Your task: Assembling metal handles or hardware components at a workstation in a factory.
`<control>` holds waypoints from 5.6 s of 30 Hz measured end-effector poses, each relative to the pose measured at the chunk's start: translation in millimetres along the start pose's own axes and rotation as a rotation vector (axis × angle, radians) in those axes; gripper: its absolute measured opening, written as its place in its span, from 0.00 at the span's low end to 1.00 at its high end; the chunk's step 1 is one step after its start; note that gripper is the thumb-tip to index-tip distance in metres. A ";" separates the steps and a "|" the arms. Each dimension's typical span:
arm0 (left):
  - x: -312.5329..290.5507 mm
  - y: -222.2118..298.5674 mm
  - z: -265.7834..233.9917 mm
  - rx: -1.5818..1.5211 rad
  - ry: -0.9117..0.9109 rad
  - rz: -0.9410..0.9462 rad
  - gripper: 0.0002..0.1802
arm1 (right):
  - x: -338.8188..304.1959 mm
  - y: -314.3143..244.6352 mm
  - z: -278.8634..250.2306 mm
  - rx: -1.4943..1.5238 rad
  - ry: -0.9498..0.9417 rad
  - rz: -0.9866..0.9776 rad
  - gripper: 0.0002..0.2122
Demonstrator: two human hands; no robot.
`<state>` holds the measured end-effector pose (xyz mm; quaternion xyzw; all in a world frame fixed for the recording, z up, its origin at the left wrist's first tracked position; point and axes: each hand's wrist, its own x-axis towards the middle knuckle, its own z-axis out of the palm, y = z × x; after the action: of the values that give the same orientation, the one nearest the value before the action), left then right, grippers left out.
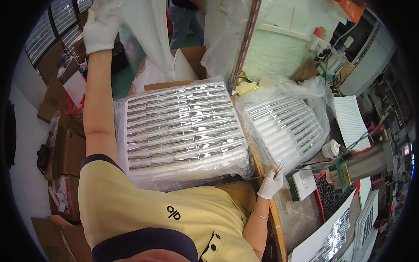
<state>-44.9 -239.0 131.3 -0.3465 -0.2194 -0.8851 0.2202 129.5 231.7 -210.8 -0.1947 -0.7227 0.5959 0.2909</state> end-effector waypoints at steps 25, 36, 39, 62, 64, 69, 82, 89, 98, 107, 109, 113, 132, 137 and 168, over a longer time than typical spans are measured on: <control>-253.3 102.9 -12.6 0.905 -0.018 0.235 0.22 | -85.7 -140.8 57.8 0.058 -0.448 -0.364 0.36; -319.9 166.8 -62.3 0.491 0.173 -0.060 0.23 | -67.3 -126.3 77.6 -0.050 -0.339 -0.430 0.08; -318.7 197.9 -90.4 0.924 0.376 0.037 0.24 | -70.8 -145.0 81.2 0.032 -0.268 -0.549 0.08; -180.6 -6.6 -104.2 1.008 0.425 -0.727 0.08 | -83.4 -198.8 125.1 -0.314 -0.711 -0.702 0.24; -135.7 20.1 -141.9 1.723 0.052 -0.588 0.07 | -69.0 -181.1 112.5 -0.247 -0.717 -0.666 0.23; -56.7 44.3 -233.0 1.452 0.543 -0.777 0.12 | -38.2 -152.9 76.9 -0.278 -0.593 -0.668 0.20; -6.4 -55.6 -361.6 1.877 0.224 -1.015 0.33 | -14.9 -86.4 -35.2 -0.323 -0.243 -0.027 0.19; 14.5 -56.2 -334.8 2.006 0.682 -0.539 0.52 | -24.3 -78.8 -30.7 -0.277 -0.127 -0.044 0.16; -93.1 -31.3 -164.2 1.975 -0.391 -1.394 0.28 | -33.2 -94.3 6.2 -0.343 -0.280 -0.036 0.12; -140.0 3.9 -189.2 2.210 -0.696 -0.807 0.21 | -56.4 -116.4 73.4 -0.505 -0.782 -0.074 0.20; -136.8 7.9 -184.5 2.174 -0.612 -0.734 0.18 | -65.3 -109.3 79.7 -0.414 -0.799 -0.055 0.21; -124.3 20.1 -154.0 2.028 -0.565 -0.665 0.15 | -83.7 -102.5 83.6 -0.429 -0.811 -0.099 0.20; -54.7 -103.9 -211.2 1.944 -0.697 -0.640 0.20 | -17.8 -100.3 -9.7 0.133 -0.218 0.183 0.14; -98.9 -118.1 -226.4 2.022 -0.709 -0.745 0.22 | -35.7 -77.3 -49.4 0.155 -0.114 0.347 0.13; -229.6 -191.9 -101.5 2.033 -1.040 -0.640 0.42 | -63.5 -41.4 -130.9 0.170 0.029 0.363 0.11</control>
<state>-49.2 -84.4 -144.3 -0.2600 -0.9617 -0.0724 0.0477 265.6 280.8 -166.7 -0.3053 -0.6186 0.6945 0.2044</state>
